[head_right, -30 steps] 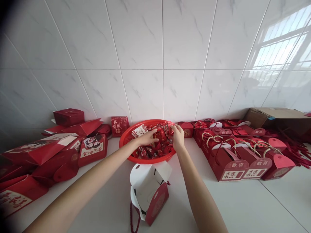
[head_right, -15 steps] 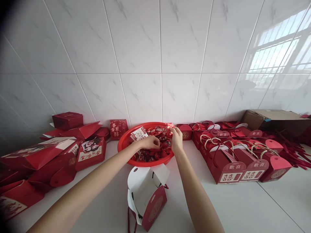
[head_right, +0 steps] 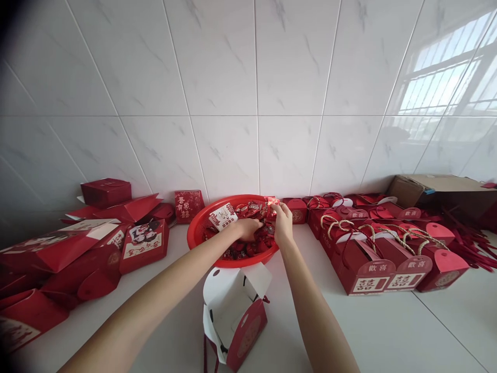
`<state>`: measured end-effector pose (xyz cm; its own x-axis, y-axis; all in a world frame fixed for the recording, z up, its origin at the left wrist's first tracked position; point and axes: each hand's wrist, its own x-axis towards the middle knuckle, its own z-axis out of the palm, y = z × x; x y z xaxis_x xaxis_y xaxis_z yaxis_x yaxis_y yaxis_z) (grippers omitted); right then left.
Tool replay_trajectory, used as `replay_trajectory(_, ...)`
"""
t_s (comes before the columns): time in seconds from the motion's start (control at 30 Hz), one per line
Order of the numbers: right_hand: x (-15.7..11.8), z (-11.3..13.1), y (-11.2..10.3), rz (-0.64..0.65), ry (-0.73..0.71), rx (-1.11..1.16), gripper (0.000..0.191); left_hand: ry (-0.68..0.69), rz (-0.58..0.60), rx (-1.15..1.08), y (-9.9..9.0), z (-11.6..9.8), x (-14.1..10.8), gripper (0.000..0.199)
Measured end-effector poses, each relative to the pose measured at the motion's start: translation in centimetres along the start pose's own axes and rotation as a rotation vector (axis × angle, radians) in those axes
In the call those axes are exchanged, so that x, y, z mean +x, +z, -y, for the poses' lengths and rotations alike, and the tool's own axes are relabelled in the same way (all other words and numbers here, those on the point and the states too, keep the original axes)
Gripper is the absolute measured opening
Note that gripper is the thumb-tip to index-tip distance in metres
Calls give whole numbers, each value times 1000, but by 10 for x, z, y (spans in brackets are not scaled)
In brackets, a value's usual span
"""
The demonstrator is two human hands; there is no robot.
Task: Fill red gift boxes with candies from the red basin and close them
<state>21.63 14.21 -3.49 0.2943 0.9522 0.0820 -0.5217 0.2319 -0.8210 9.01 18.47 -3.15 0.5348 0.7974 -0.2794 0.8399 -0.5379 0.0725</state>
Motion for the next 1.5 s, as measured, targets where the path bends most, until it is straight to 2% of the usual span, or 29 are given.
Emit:
replay_trajectory(0.07,0,1,0,-18,-12,2,22,6,-44,8,1,0,-4,42)
replay_trajectory(0.17,0,1,-1,-48,-35,8,20,22,-174,-7,1,1,-8,43)
replay_trajectory(0.27,1,0,-3,-66,-57,10,18,163,-270,-21,1,-2,-6,52)
replay_trajectory(0.37,2,-1,-3,-67,-56,7,19,288,-246,44,4,-6,-1,51)
replay_trajectory(0.5,1,-1,-2,-51,-55,16,19,209,-197,112,5,-8,0,39)
replay_trajectory(0.63,-1,2,0,-49,-37,30,19,170,-113,187,1,-8,-3,51)
replay_trajectory(0.7,-2,3,0,-59,-35,29,18,162,-109,220,1,-9,-3,53)
replay_trajectory(1.0,-2,2,-1,-48,-48,-15,19,304,-196,385,6,-20,1,11)
replay_trajectory(1.07,-2,2,-1,-44,-52,-22,19,349,-175,403,6,-19,1,16)
replay_trajectory(1.23,-2,2,0,-35,-52,-34,21,385,-179,401,6,-15,3,45)
replay_trajectory(1.5,-1,2,0,-37,-40,-12,21,445,-140,351,15,-11,9,50)
